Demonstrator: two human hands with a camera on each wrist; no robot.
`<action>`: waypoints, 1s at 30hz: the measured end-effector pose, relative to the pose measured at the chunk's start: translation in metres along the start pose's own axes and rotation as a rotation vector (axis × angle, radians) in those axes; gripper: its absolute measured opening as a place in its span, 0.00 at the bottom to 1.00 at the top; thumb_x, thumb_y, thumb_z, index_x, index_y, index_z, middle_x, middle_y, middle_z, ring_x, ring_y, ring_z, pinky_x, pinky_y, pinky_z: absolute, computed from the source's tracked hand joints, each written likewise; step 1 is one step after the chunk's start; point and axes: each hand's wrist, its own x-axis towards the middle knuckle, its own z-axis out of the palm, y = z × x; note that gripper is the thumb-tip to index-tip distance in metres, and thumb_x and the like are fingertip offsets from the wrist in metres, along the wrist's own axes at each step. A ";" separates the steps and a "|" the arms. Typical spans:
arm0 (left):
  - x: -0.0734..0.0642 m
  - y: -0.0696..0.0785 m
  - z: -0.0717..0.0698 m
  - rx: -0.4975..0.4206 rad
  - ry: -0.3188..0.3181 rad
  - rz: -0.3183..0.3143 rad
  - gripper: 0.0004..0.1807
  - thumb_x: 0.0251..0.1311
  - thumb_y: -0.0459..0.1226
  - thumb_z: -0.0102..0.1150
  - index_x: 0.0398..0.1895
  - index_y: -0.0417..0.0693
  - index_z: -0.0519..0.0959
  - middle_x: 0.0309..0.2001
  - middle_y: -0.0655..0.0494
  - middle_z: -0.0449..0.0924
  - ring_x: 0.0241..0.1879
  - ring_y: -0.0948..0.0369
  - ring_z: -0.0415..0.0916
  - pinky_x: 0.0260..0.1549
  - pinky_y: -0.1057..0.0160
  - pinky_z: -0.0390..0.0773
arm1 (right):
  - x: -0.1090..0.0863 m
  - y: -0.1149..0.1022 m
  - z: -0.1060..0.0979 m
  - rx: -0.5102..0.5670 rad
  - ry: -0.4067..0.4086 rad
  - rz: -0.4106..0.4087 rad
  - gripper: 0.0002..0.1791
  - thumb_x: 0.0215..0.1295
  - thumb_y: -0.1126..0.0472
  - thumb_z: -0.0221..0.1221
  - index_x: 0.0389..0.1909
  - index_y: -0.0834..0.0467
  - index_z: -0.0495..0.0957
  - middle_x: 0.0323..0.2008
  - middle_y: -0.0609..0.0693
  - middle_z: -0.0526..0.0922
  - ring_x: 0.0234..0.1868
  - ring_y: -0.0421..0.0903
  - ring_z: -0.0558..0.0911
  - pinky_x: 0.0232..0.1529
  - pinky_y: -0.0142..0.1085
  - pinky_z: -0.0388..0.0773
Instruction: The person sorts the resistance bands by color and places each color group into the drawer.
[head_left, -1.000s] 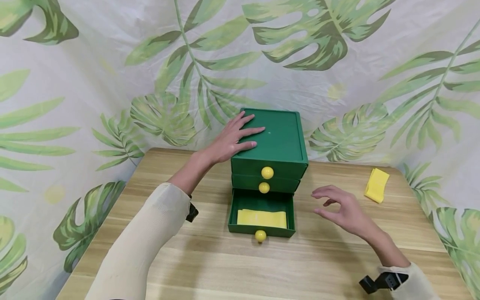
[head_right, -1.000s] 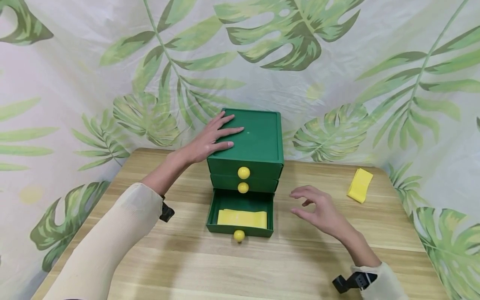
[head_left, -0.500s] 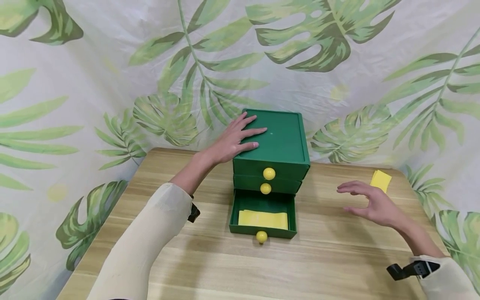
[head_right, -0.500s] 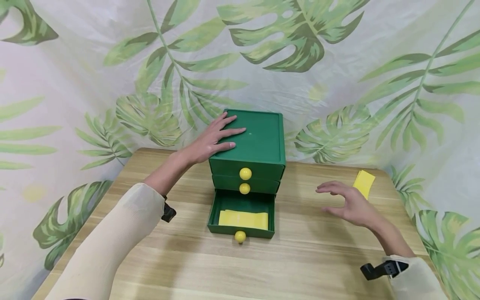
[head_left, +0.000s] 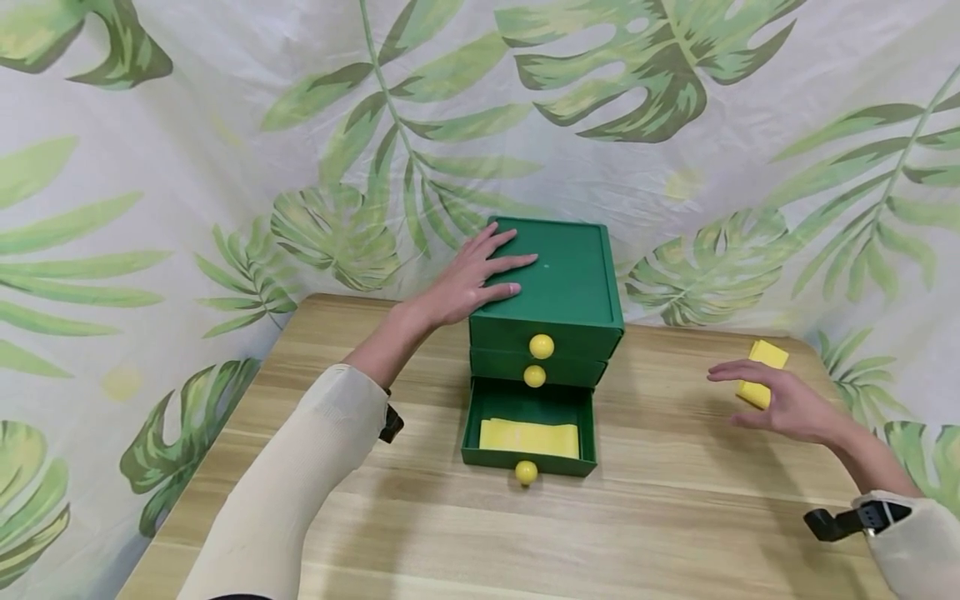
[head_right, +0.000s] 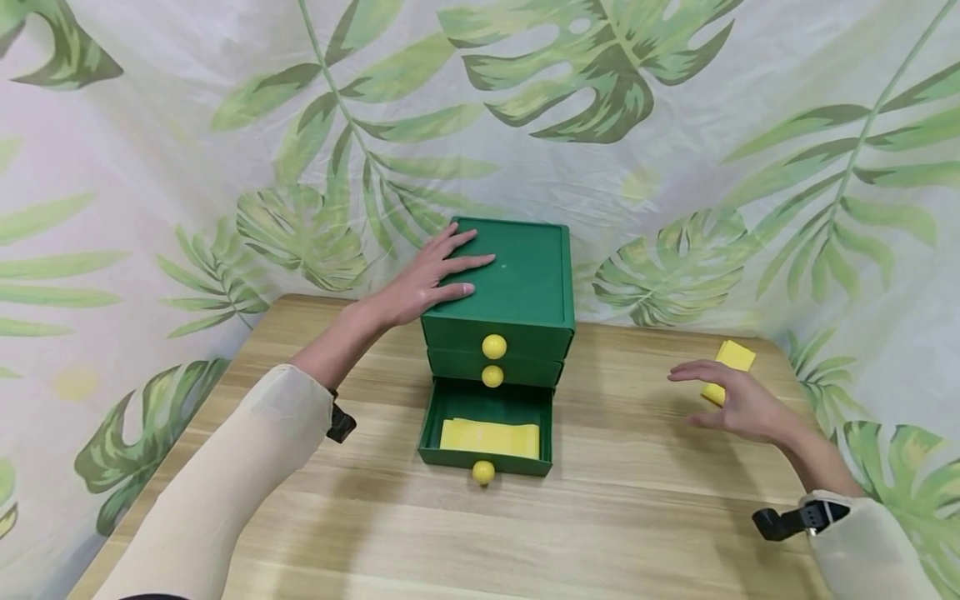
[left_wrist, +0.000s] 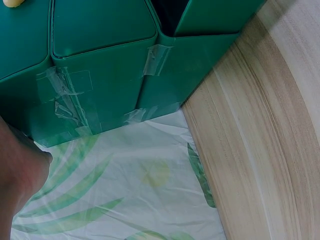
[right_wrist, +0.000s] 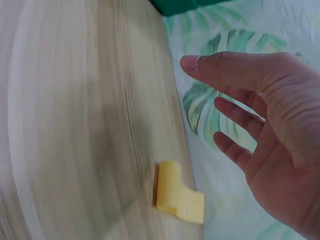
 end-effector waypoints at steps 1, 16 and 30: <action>0.000 0.000 0.000 0.000 0.000 0.001 0.29 0.80 0.50 0.52 0.81 0.59 0.69 0.86 0.45 0.46 0.86 0.47 0.27 0.80 0.38 0.33 | -0.001 0.003 -0.001 -0.012 -0.002 0.001 0.39 0.41 0.74 0.82 0.60 0.61 0.83 0.57 0.60 0.84 0.66 0.21 0.68 0.61 0.13 0.59; -0.001 0.000 -0.001 0.007 -0.004 0.002 0.29 0.81 0.50 0.51 0.81 0.59 0.68 0.86 0.45 0.46 0.86 0.47 0.27 0.80 0.37 0.34 | -0.029 0.041 -0.011 -0.134 0.010 0.113 0.39 0.38 0.72 0.84 0.57 0.56 0.85 0.55 0.50 0.87 0.63 0.15 0.64 0.54 0.13 0.62; -0.002 0.002 -0.001 0.008 -0.001 0.009 0.29 0.81 0.49 0.51 0.81 0.57 0.68 0.86 0.44 0.46 0.86 0.46 0.28 0.80 0.38 0.34 | -0.040 0.066 -0.010 -0.153 -0.014 0.122 0.38 0.37 0.76 0.82 0.56 0.60 0.85 0.55 0.48 0.87 0.63 0.14 0.65 0.46 0.30 0.83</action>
